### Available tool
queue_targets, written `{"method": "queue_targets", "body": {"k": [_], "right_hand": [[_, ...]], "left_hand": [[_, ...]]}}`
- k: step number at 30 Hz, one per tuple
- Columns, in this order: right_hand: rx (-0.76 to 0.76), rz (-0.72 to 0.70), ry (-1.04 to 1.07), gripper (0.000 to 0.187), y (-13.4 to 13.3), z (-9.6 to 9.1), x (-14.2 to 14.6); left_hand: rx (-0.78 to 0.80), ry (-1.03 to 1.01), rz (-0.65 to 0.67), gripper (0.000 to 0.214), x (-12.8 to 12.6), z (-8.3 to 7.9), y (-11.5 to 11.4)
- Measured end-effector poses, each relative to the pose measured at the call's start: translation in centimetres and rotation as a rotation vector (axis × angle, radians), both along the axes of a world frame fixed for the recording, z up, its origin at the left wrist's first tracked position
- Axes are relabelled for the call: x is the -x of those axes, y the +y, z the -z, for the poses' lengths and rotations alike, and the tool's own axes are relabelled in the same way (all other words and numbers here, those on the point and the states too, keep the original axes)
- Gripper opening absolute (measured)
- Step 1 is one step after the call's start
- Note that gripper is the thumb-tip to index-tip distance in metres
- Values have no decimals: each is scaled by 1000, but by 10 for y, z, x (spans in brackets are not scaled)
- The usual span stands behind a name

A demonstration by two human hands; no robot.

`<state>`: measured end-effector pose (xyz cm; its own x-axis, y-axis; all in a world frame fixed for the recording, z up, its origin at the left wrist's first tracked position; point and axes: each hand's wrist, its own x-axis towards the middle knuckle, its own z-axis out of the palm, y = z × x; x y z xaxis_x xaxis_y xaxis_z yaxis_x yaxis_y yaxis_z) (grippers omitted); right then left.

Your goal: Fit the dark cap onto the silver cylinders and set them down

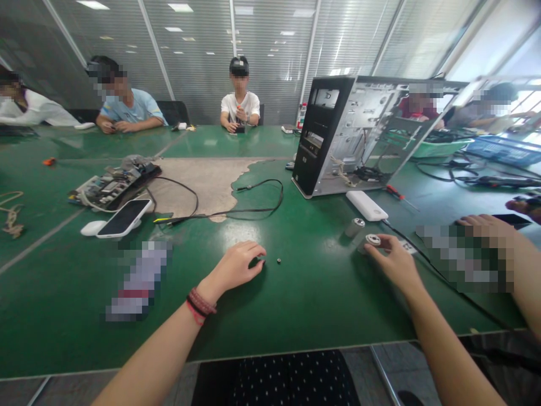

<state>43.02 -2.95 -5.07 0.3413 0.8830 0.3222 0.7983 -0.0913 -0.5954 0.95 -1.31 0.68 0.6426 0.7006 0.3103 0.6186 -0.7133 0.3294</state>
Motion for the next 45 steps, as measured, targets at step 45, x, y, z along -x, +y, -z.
{"method": "queue_targets", "body": {"k": [45], "right_hand": [[10, 16, -113, 22, -3, -62, -8]], "left_hand": [[-54, 43, -47, 10, 7, -2, 5]]}}
